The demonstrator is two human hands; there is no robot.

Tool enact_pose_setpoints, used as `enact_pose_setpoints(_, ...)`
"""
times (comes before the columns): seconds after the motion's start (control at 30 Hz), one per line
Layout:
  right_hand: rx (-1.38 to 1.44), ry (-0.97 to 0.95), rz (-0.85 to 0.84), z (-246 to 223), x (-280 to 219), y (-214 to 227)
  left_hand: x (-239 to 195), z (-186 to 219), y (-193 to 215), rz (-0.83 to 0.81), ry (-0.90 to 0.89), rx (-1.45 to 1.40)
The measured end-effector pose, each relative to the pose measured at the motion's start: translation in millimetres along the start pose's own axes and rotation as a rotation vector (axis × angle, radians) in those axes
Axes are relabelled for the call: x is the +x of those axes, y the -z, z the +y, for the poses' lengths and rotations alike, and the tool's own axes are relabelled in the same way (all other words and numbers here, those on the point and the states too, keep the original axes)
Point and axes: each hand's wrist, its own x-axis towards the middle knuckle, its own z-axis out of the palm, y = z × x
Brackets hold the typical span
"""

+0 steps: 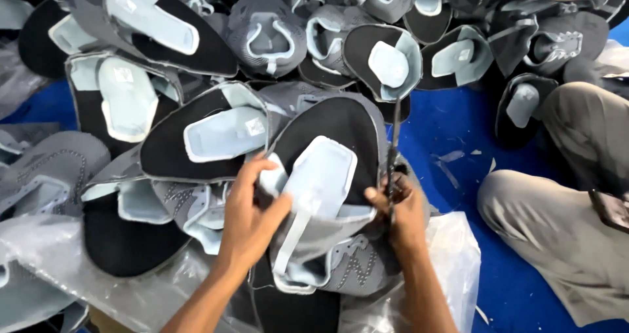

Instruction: The person trims excess fabric and thread from grey shoe uppers using a pair of scissors.

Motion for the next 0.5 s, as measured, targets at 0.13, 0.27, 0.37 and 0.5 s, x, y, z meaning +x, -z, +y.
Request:
enact_pose_setpoints(0.13,0.1,0.004,-0.05,7.2,-4.1,-0.2,-18.5,-18.6,-1.4,-0.007,0.133,-0.368)
enact_pose_setpoints(0.27,0.102,0.065,-0.154,22.7,-5.0,9.8,-10.5,-22.4,10.7,-0.054,0.41,-0.417)
enact_pose_setpoints(0.37,0.181,0.102,-0.182,32.6,-6.0,18.7,0.2,-12.0,12.8,-0.147,0.482,-0.352)
enact_pose_setpoints(0.5,0.237,0.133,-0.182,28.7,-15.4,24.5,1.3,-8.2,22.9,-0.249,0.499,-0.175)
